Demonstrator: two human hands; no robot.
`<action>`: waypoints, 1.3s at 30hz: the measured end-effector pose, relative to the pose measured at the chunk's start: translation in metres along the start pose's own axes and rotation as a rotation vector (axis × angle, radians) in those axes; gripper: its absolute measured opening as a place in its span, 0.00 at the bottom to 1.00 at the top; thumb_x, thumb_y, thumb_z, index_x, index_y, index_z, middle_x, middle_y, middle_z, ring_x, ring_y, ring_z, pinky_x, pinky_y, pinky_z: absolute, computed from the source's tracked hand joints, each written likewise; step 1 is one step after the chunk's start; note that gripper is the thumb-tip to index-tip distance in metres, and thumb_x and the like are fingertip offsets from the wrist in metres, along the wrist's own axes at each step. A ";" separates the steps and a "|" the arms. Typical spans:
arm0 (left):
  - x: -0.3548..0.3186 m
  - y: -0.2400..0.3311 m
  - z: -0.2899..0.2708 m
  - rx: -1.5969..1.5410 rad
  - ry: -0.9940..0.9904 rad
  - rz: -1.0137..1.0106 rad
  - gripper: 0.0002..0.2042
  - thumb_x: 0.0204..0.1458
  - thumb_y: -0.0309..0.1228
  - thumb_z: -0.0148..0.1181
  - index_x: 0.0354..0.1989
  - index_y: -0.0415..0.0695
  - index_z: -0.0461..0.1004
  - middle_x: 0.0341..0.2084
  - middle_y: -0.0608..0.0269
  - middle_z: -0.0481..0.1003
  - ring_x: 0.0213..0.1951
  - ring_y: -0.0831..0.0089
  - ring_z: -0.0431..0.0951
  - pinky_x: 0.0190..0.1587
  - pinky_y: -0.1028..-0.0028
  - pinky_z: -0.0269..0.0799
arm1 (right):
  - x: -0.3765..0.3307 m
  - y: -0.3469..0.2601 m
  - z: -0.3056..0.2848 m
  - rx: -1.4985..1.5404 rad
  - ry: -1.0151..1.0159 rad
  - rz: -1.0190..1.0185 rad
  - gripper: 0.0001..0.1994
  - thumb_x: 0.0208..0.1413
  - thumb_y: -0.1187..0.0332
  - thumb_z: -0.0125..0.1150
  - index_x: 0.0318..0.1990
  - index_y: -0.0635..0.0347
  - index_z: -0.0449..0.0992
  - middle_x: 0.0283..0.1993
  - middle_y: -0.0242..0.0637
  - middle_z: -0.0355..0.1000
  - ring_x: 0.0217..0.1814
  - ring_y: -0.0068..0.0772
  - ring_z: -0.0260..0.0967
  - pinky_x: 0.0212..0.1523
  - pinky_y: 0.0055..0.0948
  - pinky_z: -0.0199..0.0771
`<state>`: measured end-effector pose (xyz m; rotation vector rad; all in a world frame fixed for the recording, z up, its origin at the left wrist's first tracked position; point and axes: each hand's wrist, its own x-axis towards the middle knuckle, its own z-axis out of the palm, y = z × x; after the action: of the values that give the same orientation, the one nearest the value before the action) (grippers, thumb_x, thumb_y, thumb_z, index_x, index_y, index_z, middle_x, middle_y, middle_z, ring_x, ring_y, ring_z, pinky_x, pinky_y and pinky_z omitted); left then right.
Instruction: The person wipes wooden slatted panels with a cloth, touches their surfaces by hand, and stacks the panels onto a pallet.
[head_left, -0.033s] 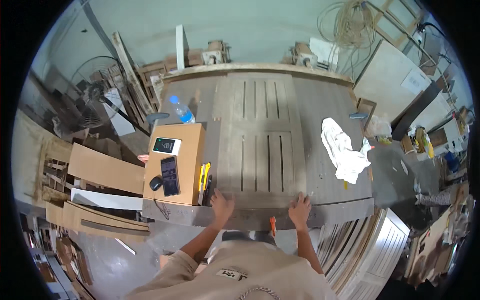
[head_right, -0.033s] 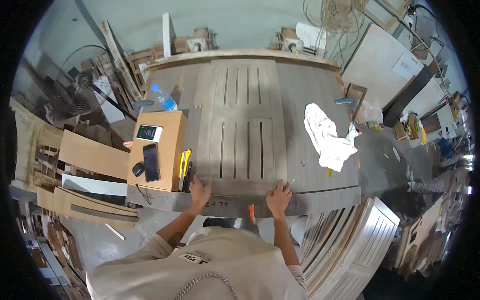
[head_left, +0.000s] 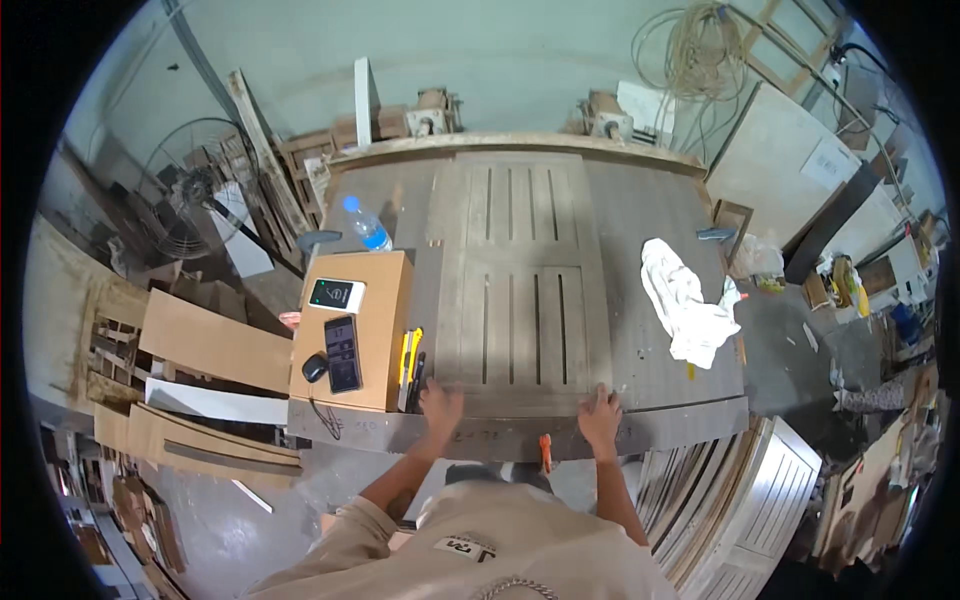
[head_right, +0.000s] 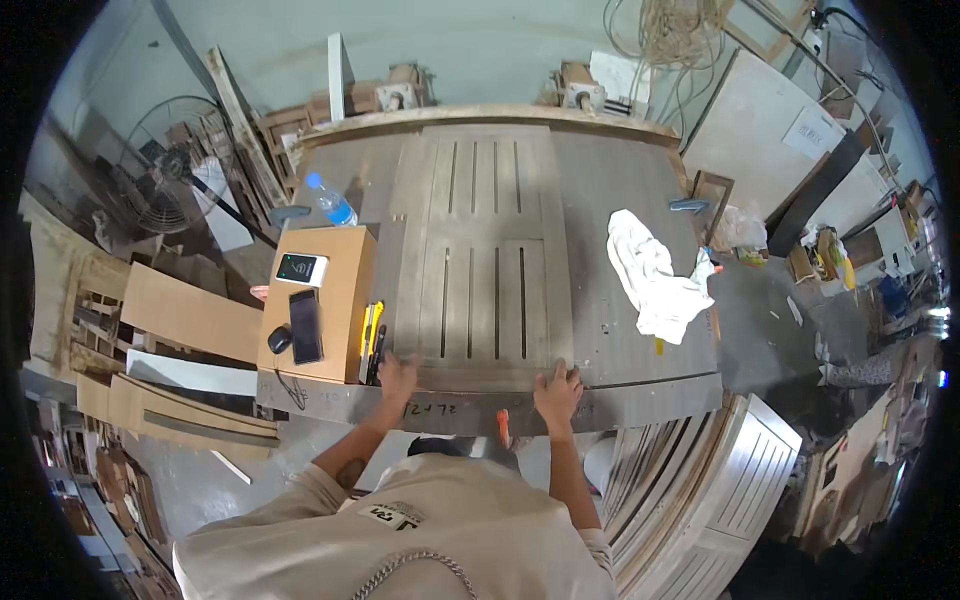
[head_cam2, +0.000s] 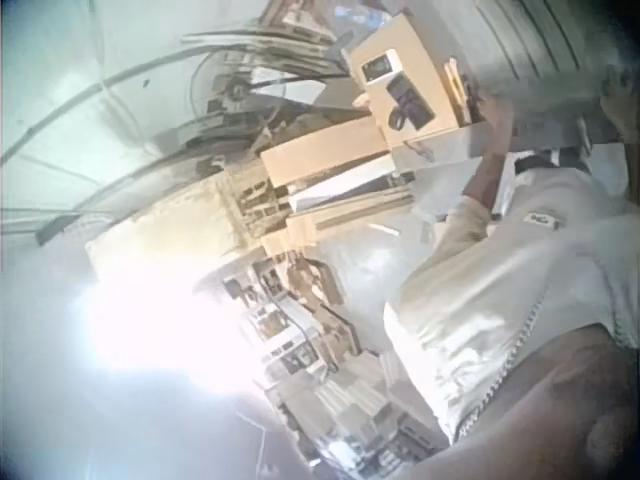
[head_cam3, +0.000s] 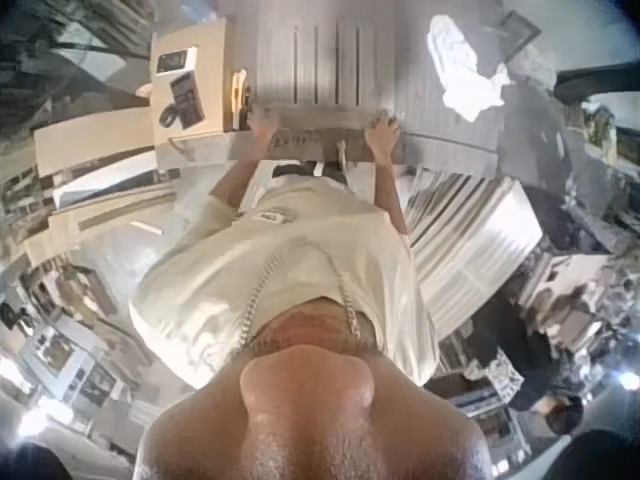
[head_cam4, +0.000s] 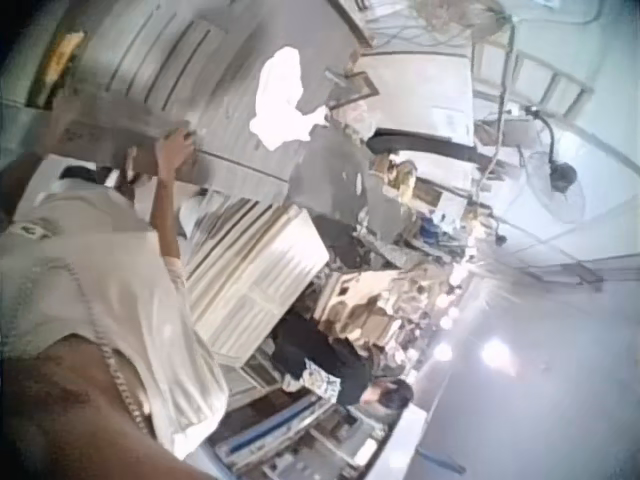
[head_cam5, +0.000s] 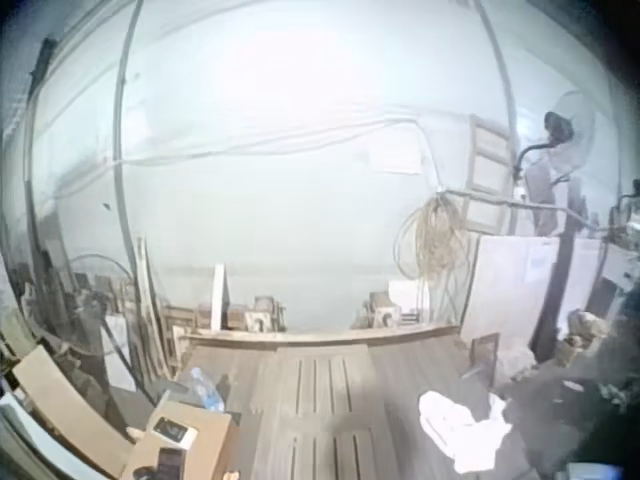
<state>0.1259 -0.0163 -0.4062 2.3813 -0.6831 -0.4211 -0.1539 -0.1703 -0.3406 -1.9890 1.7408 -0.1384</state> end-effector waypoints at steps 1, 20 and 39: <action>0.013 -0.006 -0.001 -0.136 -0.048 -0.168 0.34 0.47 0.47 0.60 0.56 0.32 0.63 0.43 0.38 0.73 0.51 0.39 0.69 0.52 0.47 0.61 | 0.012 0.017 0.006 0.084 0.000 -0.039 0.33 0.52 0.55 0.56 0.62 0.66 0.58 0.58 0.61 0.61 0.63 0.57 0.54 0.62 0.49 0.52; 0.023 0.111 -0.274 -0.497 -0.451 0.083 0.26 0.50 0.50 0.62 0.09 0.48 0.62 0.07 0.74 0.60 0.12 0.84 0.58 0.16 0.79 0.51 | -0.127 -0.025 -0.008 0.616 0.080 0.071 0.23 0.58 0.62 0.53 0.58 0.67 0.64 0.30 0.47 0.73 0.32 0.38 0.72 0.37 0.32 0.70; -0.006 0.147 -0.305 -0.736 -0.948 0.340 0.22 0.49 0.41 0.65 0.11 0.39 0.70 0.07 0.68 0.66 0.13 0.84 0.64 0.17 0.80 0.55 | -0.226 -0.093 0.114 1.148 0.121 0.365 0.05 0.59 0.70 0.55 0.39 0.61 0.71 0.34 0.31 0.70 0.37 0.21 0.66 0.41 0.23 0.66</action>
<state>0.2035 0.0332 -0.0802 1.2566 -1.0664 -1.3941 -0.0664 0.0853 -0.3472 -0.8335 1.4942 -0.9052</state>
